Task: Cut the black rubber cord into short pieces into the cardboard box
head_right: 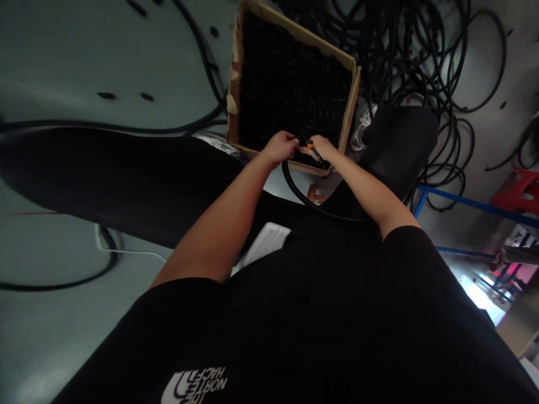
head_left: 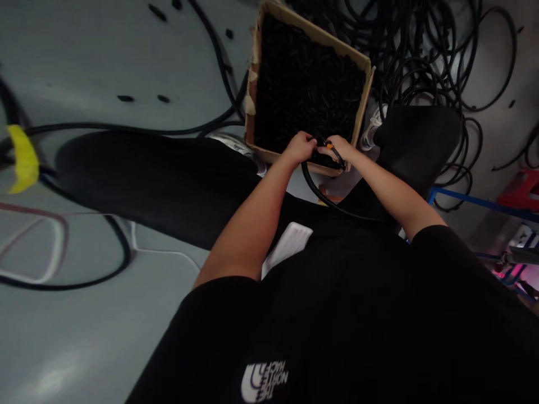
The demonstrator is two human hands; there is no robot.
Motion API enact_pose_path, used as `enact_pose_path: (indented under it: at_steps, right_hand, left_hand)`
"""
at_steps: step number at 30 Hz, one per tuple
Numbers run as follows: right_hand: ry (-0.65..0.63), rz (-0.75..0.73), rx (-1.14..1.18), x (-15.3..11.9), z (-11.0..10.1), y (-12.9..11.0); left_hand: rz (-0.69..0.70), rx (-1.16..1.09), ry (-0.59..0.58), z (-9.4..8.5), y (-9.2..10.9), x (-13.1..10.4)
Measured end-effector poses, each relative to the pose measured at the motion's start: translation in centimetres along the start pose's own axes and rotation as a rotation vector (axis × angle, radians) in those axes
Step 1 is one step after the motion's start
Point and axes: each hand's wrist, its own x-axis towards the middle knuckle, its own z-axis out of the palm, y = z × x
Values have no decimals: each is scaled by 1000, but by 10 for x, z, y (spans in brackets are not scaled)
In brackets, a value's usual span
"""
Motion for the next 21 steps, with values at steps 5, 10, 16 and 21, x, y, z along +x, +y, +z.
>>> enact_pose_path:
  at_steps: [5, 10, 16, 21]
  right_hand:
    - [-17, 39, 323, -10, -8, -2]
    - [-77, -69, 559, -38, -13, 2]
    - [-235, -243, 607, -91, -3, 19]
    - [-270, -354, 483, -138, -16, 38]
  left_hand:
    - [-93, -222, -80, -6, 20, -18]
    - [-6, -309, 42, -26, 43, -35]
    - [23, -409, 272, -50, 72, -47]
    - [113, -705, 557, -74, 82, -37]
